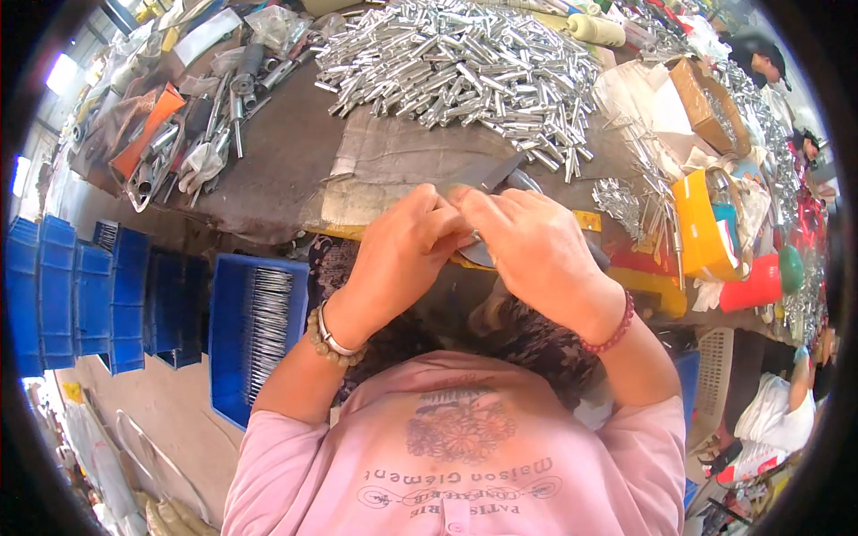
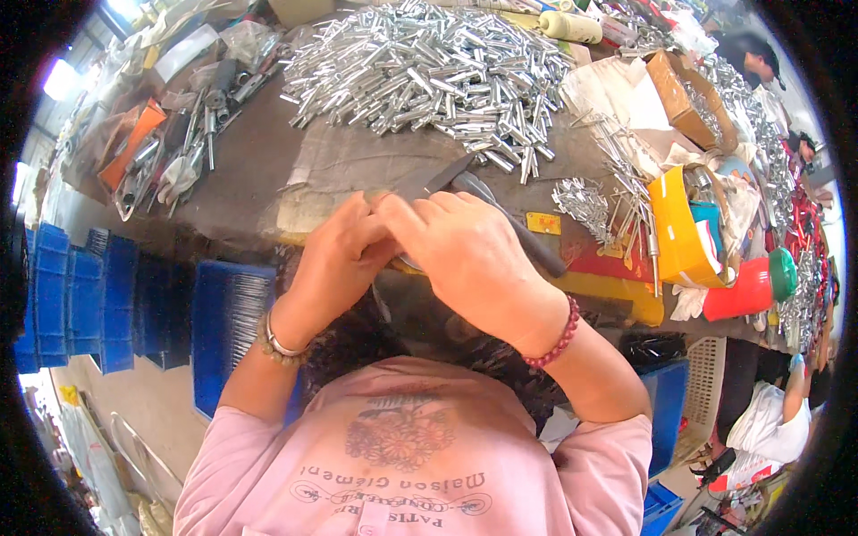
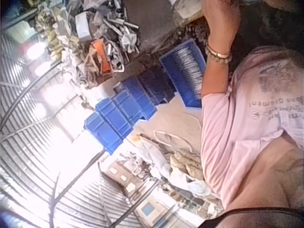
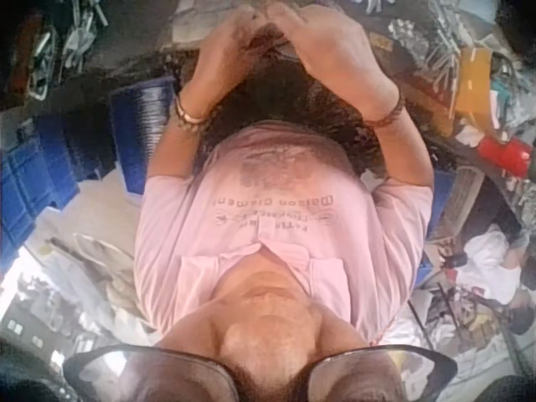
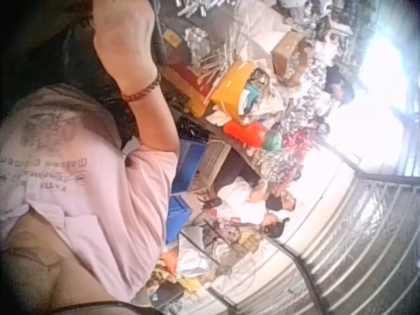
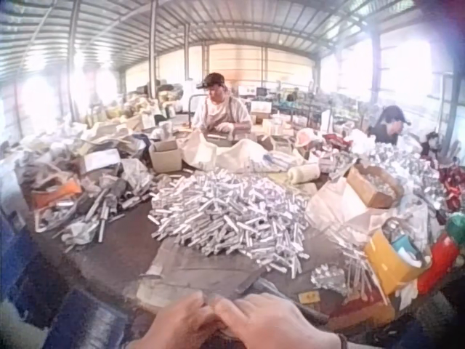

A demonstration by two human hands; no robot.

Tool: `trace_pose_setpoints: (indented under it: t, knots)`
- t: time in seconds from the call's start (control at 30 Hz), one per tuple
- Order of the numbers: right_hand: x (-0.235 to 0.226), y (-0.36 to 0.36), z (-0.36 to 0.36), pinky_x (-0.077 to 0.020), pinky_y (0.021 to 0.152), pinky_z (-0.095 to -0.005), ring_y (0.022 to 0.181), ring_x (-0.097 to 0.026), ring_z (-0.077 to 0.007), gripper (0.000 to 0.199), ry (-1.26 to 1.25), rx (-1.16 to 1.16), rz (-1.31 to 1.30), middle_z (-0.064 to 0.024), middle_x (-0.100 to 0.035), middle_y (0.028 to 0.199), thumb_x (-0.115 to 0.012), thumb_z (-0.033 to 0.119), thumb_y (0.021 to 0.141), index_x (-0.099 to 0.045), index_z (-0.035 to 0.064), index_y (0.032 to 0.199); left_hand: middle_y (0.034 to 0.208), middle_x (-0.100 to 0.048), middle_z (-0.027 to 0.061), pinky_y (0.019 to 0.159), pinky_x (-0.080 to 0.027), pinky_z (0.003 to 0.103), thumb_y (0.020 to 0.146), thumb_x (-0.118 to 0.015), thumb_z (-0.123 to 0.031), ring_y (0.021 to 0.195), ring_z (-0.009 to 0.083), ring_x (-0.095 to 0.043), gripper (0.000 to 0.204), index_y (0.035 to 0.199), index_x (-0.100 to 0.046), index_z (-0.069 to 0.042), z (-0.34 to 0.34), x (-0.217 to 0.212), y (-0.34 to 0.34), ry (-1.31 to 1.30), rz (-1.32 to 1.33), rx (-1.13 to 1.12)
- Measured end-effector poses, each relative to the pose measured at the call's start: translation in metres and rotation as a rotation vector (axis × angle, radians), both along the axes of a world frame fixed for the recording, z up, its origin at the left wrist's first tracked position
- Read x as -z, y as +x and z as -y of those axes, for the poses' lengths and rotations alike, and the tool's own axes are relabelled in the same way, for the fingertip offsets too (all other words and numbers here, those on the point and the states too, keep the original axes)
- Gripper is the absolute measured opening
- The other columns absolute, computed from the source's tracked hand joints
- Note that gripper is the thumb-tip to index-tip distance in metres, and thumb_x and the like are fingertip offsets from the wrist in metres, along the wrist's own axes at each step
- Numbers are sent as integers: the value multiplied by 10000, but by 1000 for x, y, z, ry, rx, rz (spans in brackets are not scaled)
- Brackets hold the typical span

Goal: The person assembles metal components by inserting metal pins into metal pieces, hammering them together on a metal plate using a hammer, and placing the completed parts into a blue bin.

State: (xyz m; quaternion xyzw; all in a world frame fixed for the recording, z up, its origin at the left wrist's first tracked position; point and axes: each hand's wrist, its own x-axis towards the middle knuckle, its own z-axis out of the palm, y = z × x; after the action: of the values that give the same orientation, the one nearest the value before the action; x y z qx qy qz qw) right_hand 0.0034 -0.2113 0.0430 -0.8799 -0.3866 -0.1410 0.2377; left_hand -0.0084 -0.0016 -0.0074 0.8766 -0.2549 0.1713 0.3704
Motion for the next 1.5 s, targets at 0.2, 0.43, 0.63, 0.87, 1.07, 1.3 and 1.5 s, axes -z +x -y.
trace_pose_setpoints:
  t: [0.2,0.43,0.63,0.87,1.07,1.3,1.5]
  knots:
    - [6,-5,1,-582,848,-441,943,-723,-320,341,-80,34,30,-89,-711,931,-687,87,933,-668,76,1274,965,-667,111,756,-552,456,899,-836,-73,889,365,-690,131,1002,-757,-62,-1,5,3,-15,-44,-6]
    - [21,-10,60,-590,865,-453,984,-708,-332,398,-172,437,62,-105,-717,1000,-800,28,840,-755,91,1231,969,-663,111,777,-541,366,908,-861,-45,878,285,-680,150,1043,-798,-32,0,-1,1,-120,-185,51]
    - [23,-35,57,-589,815,-454,944,-716,-338,408,137,408,-14,-122,-683,1032,-787,-53,820,-769,83,1204,971,-660,94,764,-531,344,908,-865,-37,857,251,-666,160,1055,-802,-30,-1,2,1,-109,-198,30]
    - [32,-68,58,-592,680,-417,813,-725,-308,427,155,308,89,-110,-671,1083,-787,-49,846,-777,105,1244,965,-662,90,770,-537,337,889,-869,7,861,242,-669,192,1067,-811,-34,-3,5,3,-138,-189,59]
    - [32,-48,61,-587,714,-420,853,-711,-341,341,229,316,-46,-125,-664,1047,-769,18,898,-774,81,1233,979,-655,87,791,-537,332,896,-862,0,892,237,-672,166,1051,-810,-29,-1,5,2,-151,-210,49]
    - [13,-33,52,-578,801,-432,947,-692,-303,227,-67,277,226,-82,-668,1029,-805,70,872,-744,81,1090,987,-642,72,824,-518,318,911,-845,-10,927,218,-651,148,1055,-812,-24,-9,4,3,-141,-293,86]
    - [25,-70,35,-571,707,-479,803,-715,-344,206,-3,421,-195,-103,-667,925,-822,92,866,-660,82,993,991,-656,82,793,-535,344,899,-863,-36,903,245,-668,187,1083,-832,-56,-10,10,0,-176,-228,80]
